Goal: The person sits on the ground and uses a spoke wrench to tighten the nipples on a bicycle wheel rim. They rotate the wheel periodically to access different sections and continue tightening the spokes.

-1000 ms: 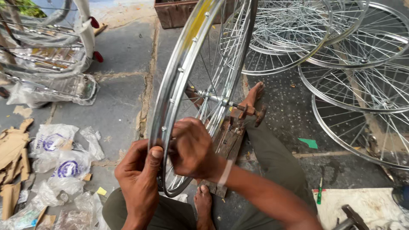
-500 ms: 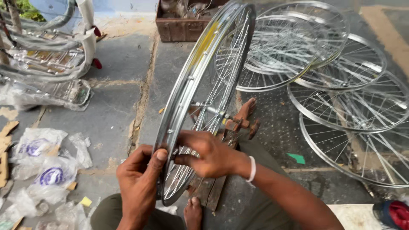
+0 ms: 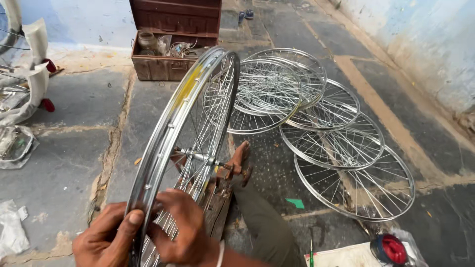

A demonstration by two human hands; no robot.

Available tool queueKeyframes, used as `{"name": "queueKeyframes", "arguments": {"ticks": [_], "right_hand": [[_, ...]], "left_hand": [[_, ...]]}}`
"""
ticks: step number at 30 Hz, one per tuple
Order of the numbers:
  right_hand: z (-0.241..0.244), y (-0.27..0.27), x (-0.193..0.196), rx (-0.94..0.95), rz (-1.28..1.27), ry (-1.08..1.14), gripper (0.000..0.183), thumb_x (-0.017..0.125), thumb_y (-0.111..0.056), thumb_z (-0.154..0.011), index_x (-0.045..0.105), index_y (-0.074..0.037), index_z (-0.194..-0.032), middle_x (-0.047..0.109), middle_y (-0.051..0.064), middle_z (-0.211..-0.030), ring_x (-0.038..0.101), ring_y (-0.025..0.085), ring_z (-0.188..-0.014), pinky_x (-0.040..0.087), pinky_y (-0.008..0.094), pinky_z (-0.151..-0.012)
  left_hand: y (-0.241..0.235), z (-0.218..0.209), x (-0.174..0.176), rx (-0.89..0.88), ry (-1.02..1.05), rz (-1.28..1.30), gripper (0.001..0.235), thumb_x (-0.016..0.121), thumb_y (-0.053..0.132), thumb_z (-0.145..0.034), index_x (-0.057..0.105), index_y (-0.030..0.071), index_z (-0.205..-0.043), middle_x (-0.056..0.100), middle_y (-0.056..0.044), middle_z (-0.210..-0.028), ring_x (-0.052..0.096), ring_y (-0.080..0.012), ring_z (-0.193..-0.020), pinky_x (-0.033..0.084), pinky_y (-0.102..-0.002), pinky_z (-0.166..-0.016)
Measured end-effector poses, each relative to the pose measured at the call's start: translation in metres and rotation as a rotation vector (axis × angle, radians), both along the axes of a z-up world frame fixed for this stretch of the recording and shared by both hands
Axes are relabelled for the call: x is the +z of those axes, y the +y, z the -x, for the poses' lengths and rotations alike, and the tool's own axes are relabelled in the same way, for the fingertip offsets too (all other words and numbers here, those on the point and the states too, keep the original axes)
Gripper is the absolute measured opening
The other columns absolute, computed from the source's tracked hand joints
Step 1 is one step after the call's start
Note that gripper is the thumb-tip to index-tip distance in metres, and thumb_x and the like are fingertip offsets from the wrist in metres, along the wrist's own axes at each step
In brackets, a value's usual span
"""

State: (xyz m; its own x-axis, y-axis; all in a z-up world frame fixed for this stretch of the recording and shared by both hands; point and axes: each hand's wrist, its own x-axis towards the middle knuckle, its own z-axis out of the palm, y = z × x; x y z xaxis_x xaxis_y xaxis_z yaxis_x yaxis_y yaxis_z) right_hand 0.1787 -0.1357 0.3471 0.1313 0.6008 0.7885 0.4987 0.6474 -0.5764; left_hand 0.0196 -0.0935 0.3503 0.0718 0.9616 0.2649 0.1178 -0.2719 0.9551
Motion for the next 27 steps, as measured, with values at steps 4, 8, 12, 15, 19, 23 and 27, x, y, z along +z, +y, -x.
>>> {"name": "queueKeyframes", "arguments": {"ticks": [4, 8, 12, 15, 19, 23, 27], "right_hand": [[-0.047, 0.03, 0.036, 0.352, 0.344, -0.407, 0.04, 0.069, -0.027, -0.083, 0.068, -0.007, -0.118, 0.071, 0.013, -0.095, 0.07, 0.027, -0.082, 0.058, 0.037, -0.075], [-0.057, 0.045, 0.048, 0.292, 0.577, -0.429, 0.045, 0.062, -0.049, -0.091, 0.07, -0.012, -0.114, 0.073, 0.007, -0.096, 0.071, 0.023, -0.085, 0.056, 0.039, -0.077], [-0.07, 0.054, 0.034, 0.37, 0.38, 0.005, 0.04, 0.072, -0.043, -0.099, 0.069, -0.005, -0.113, 0.074, 0.011, -0.108, 0.072, 0.021, -0.106, 0.059, 0.037, -0.096], [-0.075, 0.045, 0.01, 0.387, 0.428, 0.442, 0.033, 0.078, -0.03, -0.094, 0.069, -0.001, -0.108, 0.074, 0.01, -0.103, 0.071, 0.018, -0.096, 0.059, 0.034, -0.087], [-0.079, 0.003, -0.041, 0.083, 0.529, 0.693, 0.024, 0.079, -0.02, -0.086, 0.07, -0.001, -0.1, 0.064, 0.001, -0.086, 0.058, 0.01, -0.076, 0.047, 0.026, -0.07], [-0.076, -0.042, -0.149, -0.041, 0.877, 0.91, 0.019, 0.08, -0.022, -0.084, 0.072, -0.006, -0.091, 0.07, 0.001, -0.083, 0.064, 0.011, -0.078, 0.051, 0.027, -0.074], [-0.056, -0.068, -0.262, -0.143, 1.239, 1.073, 0.018, 0.078, -0.026, -0.085, 0.071, -0.01, -0.089, 0.071, -0.001, -0.083, 0.069, 0.011, -0.08, 0.051, 0.028, -0.07]], "left_hand": [[0.0, -0.012, 0.01, 0.021, -0.187, 0.143, 0.021, 0.076, 0.012, -0.089, 0.078, -0.005, -0.102, 0.074, -0.014, -0.087, 0.068, -0.0148, -0.077, 0.051, -0.028, -0.067], [0.001, -0.026, 0.05, 0.018, -0.132, 0.223, 0.024, 0.075, 0.012, -0.091, 0.075, -0.005, -0.109, 0.076, -0.017, -0.089, 0.068, -0.0167, -0.074, 0.052, -0.03, -0.065], [0.02, -0.032, 0.085, -0.175, -0.219, 0.242, 0.036, 0.072, 0.012, -0.09, 0.066, 0.001, -0.123, 0.075, -0.013, -0.098, 0.069, -0.0141, -0.084, 0.054, -0.027, -0.07], [0.027, -0.025, 0.058, -0.276, -0.318, 0.249, 0.038, 0.068, 0.015, -0.091, 0.06, 0.001, -0.125, 0.075, -0.014, -0.104, 0.069, -0.0145, -0.091, 0.053, -0.026, -0.077], [0.002, 0.019, -0.048, -0.051, -0.417, 0.315, 0.033, 0.059, 0.022, -0.097, 0.062, -0.001, -0.12, 0.074, -0.013, -0.102, 0.069, -0.0183, -0.088, 0.054, -0.031, -0.073], [0.017, 0.034, -0.187, 0.236, -0.47, 0.795, 0.033, 0.058, 0.023, -0.101, 0.066, -0.004, -0.116, 0.072, -0.013, -0.097, 0.067, -0.0225, -0.083, 0.053, -0.037, -0.069], [0.068, 0.035, -0.264, 0.161, 0.316, 0.107, 0.028, 0.063, 0.023, -0.103, 0.069, -0.003, -0.109, 0.073, -0.019, -0.096, 0.067, -0.0291, -0.09, 0.052, -0.041, -0.085]]}}
